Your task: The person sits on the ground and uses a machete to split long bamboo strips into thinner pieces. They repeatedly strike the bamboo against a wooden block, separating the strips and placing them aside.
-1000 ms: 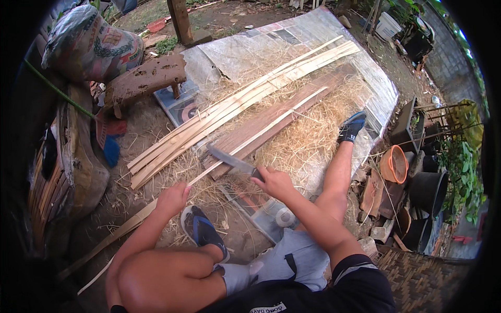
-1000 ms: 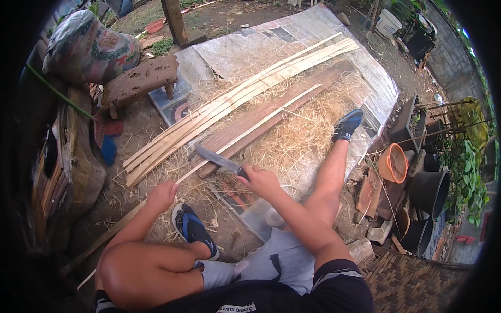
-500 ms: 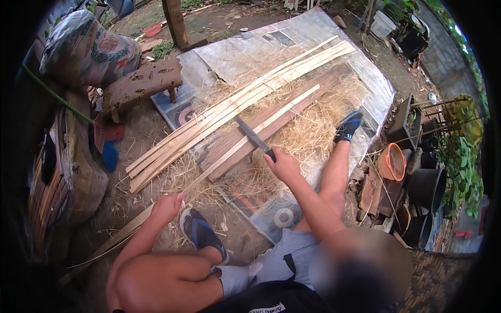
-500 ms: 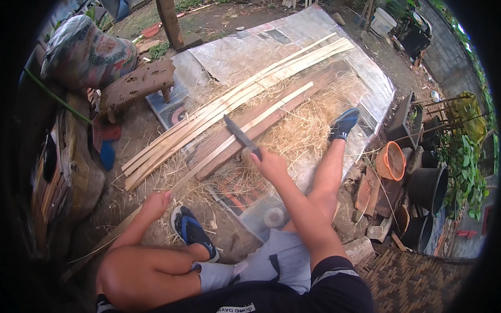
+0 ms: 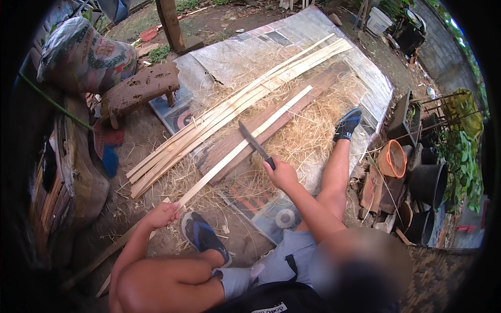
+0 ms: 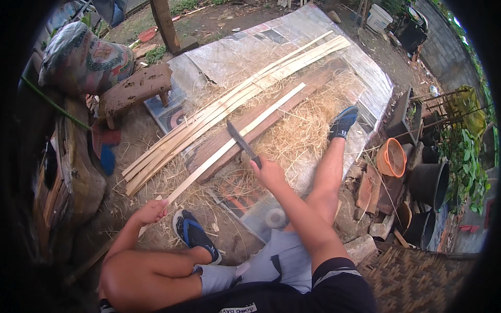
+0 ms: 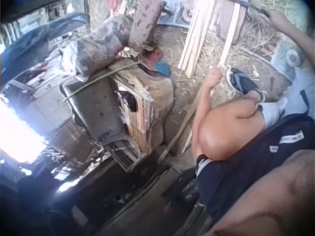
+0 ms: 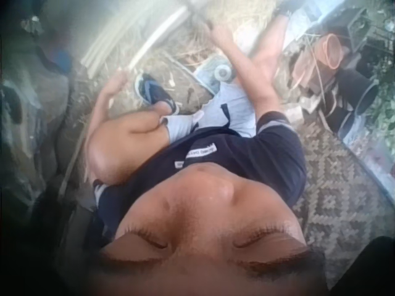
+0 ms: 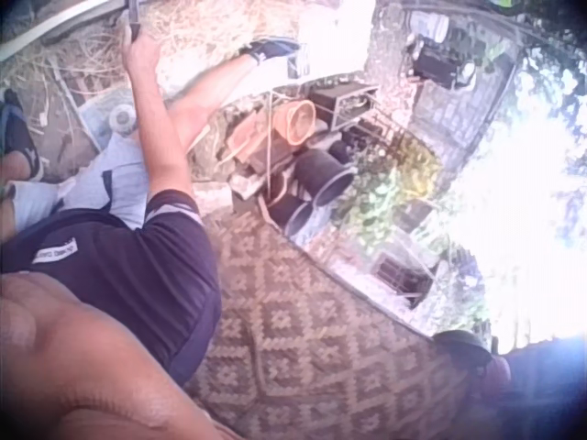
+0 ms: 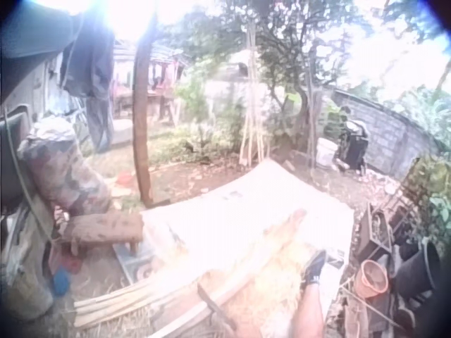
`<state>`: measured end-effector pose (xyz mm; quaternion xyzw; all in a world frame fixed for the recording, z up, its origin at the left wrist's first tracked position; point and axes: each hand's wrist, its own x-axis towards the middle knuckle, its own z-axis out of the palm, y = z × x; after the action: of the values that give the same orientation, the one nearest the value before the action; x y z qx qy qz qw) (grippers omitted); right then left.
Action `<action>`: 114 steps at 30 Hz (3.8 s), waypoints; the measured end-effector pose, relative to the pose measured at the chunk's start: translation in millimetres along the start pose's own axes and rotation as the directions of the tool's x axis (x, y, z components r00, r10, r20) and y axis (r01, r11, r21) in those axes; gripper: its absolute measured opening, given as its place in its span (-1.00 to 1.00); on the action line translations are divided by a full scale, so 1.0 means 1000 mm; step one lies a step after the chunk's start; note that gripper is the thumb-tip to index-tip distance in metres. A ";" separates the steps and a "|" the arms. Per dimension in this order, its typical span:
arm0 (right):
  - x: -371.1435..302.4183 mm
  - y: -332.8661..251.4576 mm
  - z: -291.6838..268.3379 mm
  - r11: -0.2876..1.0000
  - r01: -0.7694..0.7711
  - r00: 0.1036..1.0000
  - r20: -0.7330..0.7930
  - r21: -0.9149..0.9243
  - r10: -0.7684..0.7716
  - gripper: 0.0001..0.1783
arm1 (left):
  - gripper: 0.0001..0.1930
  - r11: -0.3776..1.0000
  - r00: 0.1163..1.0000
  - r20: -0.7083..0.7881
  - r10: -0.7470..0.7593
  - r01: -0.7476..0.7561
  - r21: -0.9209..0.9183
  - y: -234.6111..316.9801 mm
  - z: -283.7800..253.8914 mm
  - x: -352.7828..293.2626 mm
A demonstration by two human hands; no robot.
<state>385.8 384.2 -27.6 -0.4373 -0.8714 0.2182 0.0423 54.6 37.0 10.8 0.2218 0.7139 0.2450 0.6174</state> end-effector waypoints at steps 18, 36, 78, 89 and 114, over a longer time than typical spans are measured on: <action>0.033 0.047 -0.029 0.966 -0.256 0.961 -0.116 -0.037 0.250 -0.50 | -0.41 0.986 0.998 -0.065 -0.003 0.014 0.165 -0.009 -0.011 -0.012; -0.009 0.003 0.002 0.999 -0.008 0.998 -0.057 -0.041 0.006 -0.49 | -0.42 0.948 0.981 -0.132 0.145 -0.100 0.302 0.008 0.006 -0.012; -0.025 -0.051 -0.019 0.931 0.352 0.934 0.108 -0.098 -0.341 -0.42 | -0.61 0.555 0.709 -0.340 0.618 -0.087 0.827 0.048 0.070 0.040; 0.044 0.061 -0.060 0.957 -0.244 0.964 -0.148 -0.155 0.221 -0.47 | -0.57 0.858 0.874 -0.382 0.300 -0.072 0.509 -0.003 0.026 -0.029; -0.020 -0.023 -0.014 0.918 0.338 0.941 0.050 -0.205 -0.335 -0.46 | -0.60 0.521 0.817 -0.198 0.541 -0.141 0.842 0.062 0.064 0.051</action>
<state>384.9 361.5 -3.1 -0.2813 -0.9520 0.1173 0.0265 111.5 121.8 2.3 0.5515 0.8044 0.0630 0.2117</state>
